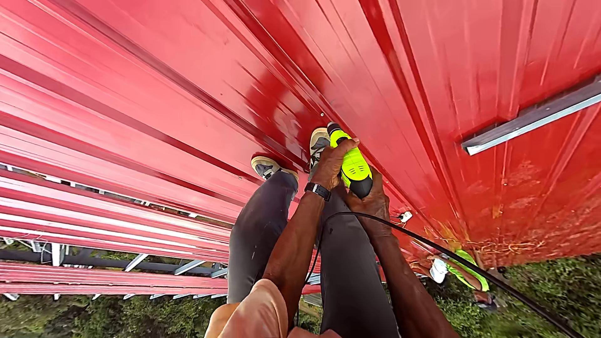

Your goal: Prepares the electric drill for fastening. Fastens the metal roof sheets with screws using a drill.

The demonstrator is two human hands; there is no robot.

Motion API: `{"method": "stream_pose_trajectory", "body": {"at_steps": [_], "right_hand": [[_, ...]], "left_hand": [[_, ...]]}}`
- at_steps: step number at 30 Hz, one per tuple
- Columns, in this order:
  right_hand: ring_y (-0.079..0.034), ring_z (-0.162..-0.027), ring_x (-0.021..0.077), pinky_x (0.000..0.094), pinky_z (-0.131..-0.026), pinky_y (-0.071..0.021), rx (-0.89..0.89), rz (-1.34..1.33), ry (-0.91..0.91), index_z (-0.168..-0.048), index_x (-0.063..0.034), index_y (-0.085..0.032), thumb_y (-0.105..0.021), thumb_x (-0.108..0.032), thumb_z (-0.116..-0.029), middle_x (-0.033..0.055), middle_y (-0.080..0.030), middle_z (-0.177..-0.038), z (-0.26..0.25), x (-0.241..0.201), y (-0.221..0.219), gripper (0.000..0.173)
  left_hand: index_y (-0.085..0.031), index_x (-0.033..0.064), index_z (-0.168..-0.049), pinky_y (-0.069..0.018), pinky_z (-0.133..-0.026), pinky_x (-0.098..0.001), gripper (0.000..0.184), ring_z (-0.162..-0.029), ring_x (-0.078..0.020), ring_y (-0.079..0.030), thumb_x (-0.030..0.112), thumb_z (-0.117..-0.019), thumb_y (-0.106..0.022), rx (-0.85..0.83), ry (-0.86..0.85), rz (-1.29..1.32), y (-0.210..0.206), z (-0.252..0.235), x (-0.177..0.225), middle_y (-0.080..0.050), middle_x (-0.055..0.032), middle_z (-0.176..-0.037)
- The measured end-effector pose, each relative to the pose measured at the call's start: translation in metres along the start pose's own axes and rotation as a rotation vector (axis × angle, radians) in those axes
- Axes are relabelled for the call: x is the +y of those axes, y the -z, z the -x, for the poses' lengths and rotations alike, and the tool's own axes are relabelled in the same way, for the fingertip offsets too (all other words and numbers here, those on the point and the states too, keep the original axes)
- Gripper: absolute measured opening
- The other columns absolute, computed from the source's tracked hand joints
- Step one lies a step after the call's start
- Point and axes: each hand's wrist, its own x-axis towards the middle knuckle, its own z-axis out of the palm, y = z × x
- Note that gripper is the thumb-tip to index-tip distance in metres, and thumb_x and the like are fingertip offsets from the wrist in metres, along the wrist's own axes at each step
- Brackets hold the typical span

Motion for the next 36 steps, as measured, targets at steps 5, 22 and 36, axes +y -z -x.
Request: {"method": "stream_pose_trajectory", "body": {"at_steps": [5, 22, 36], "right_hand": [[-0.073, -0.093, 0.0337, 0.0563, -0.081, -0.0579, -0.014, -0.002, 0.018, -0.153, -0.0095, -0.043, -0.074, -0.025, -0.085, 0.0183, -0.074, -0.107, 0.002, 0.0, -0.002, 0.076], [-0.073, -0.092, 0.0311, 0.0533, -0.081, -0.0585, -0.043, 0.011, 0.03, -0.157, -0.0191, -0.036, -0.071, -0.023, -0.0893, 0.0161, -0.073, -0.107, -0.021, -0.003, -0.026, 0.077], [-0.071, -0.101, 0.0377, 0.0589, -0.086, -0.0562, -0.104, 0.126, -0.011, -0.16, -0.0255, -0.034, -0.074, -0.021, -0.087, 0.0184, -0.072, -0.115, -0.035, -0.004, -0.029, 0.083]], "left_hand": [[-0.063, 0.0092, -0.121, -0.0601, -0.072, -0.0432, 0.047, -0.081, -0.0242, -0.07, 0.041, -0.0885, -0.075, 0.01, -0.012, 0.087, 0.002, -0.003, 0.0, -0.071, -0.0134, -0.097], [-0.06, 0.0151, -0.127, -0.0591, -0.072, -0.0442, 0.06, -0.084, -0.0252, -0.07, 0.056, -0.0853, -0.074, -0.023, -0.03, -0.014, 0.029, -0.018, 0.006, -0.07, -0.0134, -0.101], [-0.059, 0.0183, -0.13, -0.0593, -0.073, -0.0422, 0.059, -0.087, -0.0231, -0.07, 0.053, -0.0856, -0.075, -0.074, -0.038, 0.064, 0.038, -0.025, 0.003, -0.07, -0.0118, -0.105]]}}
